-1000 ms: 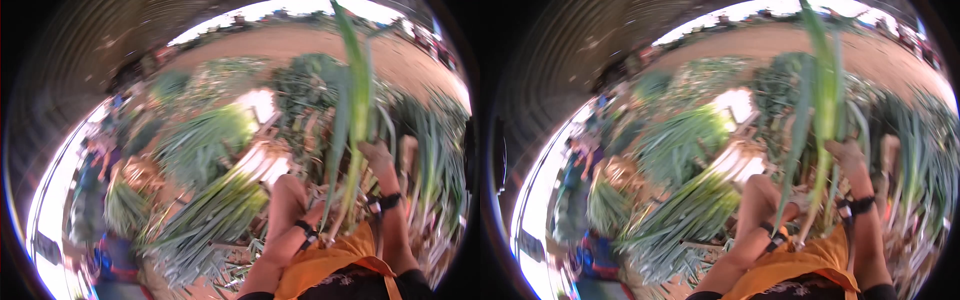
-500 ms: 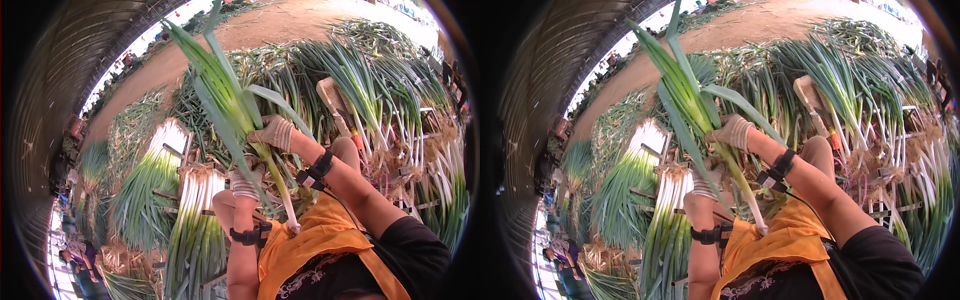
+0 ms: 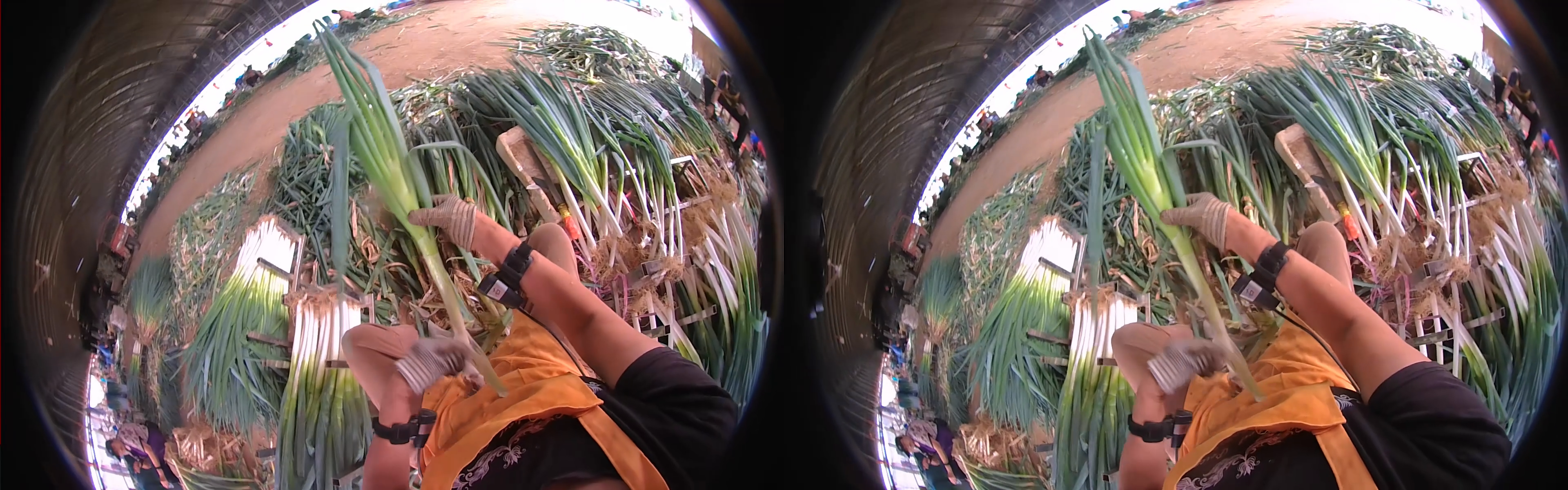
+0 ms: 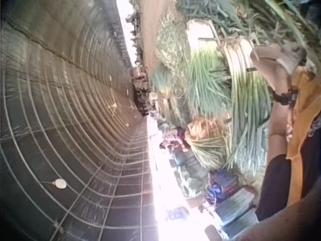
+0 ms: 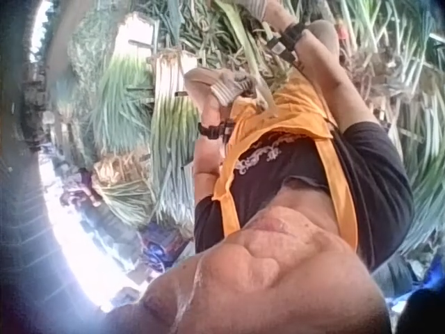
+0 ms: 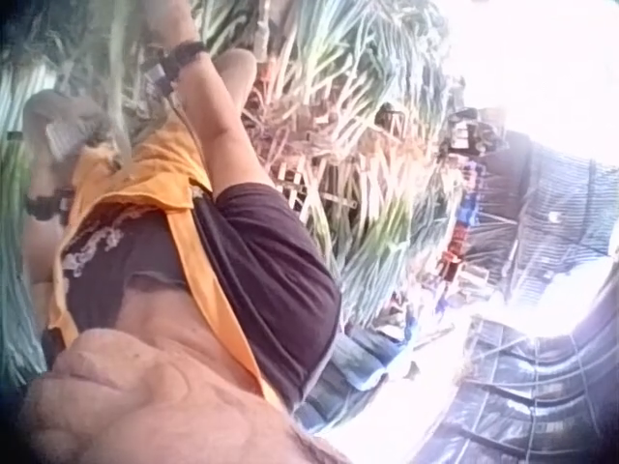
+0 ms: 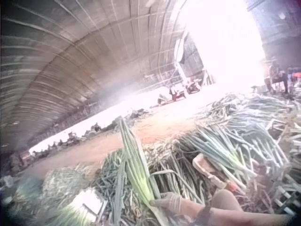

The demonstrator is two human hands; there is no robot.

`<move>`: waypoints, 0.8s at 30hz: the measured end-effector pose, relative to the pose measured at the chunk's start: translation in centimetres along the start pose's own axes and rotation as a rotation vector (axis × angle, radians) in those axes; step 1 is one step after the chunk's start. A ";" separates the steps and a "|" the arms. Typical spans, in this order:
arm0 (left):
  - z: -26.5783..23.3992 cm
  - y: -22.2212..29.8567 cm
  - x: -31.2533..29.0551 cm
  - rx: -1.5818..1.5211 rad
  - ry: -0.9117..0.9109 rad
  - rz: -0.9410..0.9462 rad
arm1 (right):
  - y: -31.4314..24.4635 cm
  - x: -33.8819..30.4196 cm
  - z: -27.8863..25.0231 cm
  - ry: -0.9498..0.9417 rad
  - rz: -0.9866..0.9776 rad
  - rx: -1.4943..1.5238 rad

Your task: Processing large green onions (leeks) by peeling away outer layers and cleaning the stalks.

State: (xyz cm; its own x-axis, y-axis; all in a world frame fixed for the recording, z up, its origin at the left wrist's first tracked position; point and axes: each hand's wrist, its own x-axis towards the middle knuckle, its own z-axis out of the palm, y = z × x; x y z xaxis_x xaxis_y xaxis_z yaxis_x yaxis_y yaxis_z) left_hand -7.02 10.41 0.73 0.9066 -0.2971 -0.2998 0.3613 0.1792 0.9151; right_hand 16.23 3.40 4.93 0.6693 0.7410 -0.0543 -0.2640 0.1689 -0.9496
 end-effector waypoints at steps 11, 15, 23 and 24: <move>-7.6 4.1 5.5 -0.115 0.500 0.753 | 1.5 -5.9 4.5 -0.091 -0.065 -0.342; -7.0 3.5 6.3 -0.169 0.531 0.739 | 4.2 -5.9 3.7 -0.079 -0.076 -0.395; -5.5 2.8 7.5 -0.379 0.356 0.480 | 2.9 -8.1 0.8 -0.102 0.133 -0.713; -4.9 2.6 7.8 -0.367 0.343 0.551 | 4.3 -7.9 -0.3 -0.089 0.010 -0.694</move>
State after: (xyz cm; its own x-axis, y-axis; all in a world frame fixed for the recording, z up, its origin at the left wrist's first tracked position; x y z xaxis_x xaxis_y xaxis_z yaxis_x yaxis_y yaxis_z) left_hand 2.12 13.13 -0.52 0.9729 0.2251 0.0535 -0.1698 0.5372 0.8262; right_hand 10.05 -1.93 1.19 0.6016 0.7960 -0.0666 0.2548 -0.2702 -0.9285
